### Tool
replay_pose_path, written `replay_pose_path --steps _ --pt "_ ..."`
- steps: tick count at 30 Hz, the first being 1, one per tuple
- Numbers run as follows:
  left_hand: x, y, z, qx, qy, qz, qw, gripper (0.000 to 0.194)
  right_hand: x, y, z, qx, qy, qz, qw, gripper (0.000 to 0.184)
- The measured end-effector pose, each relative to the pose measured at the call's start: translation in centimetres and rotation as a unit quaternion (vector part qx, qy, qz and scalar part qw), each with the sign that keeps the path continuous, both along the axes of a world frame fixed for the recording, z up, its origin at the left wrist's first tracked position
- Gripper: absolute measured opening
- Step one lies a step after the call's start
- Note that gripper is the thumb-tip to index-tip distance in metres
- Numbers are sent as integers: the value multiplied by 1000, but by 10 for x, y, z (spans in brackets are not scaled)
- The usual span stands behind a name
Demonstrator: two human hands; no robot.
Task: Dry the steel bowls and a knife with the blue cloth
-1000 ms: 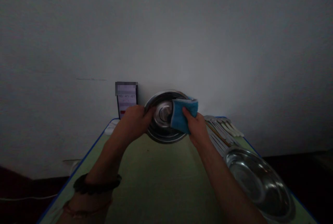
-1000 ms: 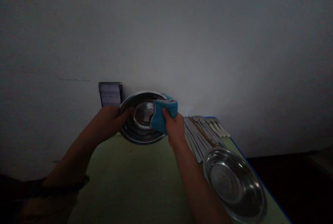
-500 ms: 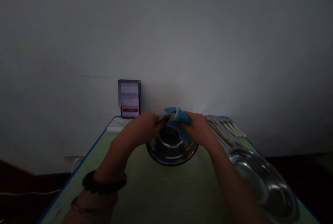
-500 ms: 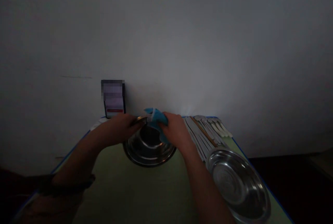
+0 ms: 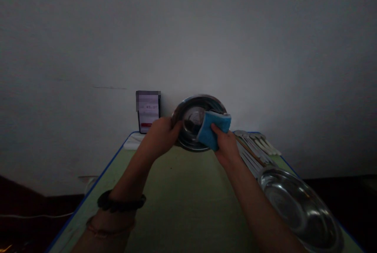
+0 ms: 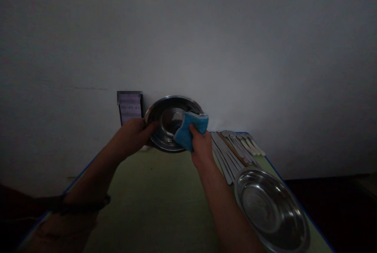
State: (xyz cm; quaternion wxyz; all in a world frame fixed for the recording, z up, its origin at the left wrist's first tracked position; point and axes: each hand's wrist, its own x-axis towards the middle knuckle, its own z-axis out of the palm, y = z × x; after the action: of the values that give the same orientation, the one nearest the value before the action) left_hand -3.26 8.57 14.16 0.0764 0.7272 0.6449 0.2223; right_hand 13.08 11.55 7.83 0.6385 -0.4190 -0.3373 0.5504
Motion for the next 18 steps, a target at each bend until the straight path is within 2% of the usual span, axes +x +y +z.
replay_pose_path --steps 2,4,5,8,10,11,12,14,18 --pt "0 -2 0 -32 -8 -13 999 44 7 1 2 12 -40 9 999 25" --pt "-1 -5 1 -21 11 -19 1000 41 19 1 6 61 -155 19 986 23" --pt "0 -7 1 -4 18 -27 999 39 24 0 9 92 -231 25 968 22" --pt "4 -11 -2 3 45 -64 997 35 35 -6 20 193 -457 69 865 13" --pt "8 -11 -6 -25 88 -67 994 37 34 -12 26 233 -525 85 814 13" --pt "10 -11 -7 -36 108 -65 991 41 32 -15 28 241 -542 83 801 14" --pt "11 -10 -8 -40 122 -65 990 45 30 -17 29 243 -550 75 795 14" --pt "11 -10 -8 -32 134 -68 988 49 26 -18 28 237 -543 44 804 15" --pt "2 -8 1 -18 116 -56 991 47 18 -12 17 197 -464 -27 864 27"
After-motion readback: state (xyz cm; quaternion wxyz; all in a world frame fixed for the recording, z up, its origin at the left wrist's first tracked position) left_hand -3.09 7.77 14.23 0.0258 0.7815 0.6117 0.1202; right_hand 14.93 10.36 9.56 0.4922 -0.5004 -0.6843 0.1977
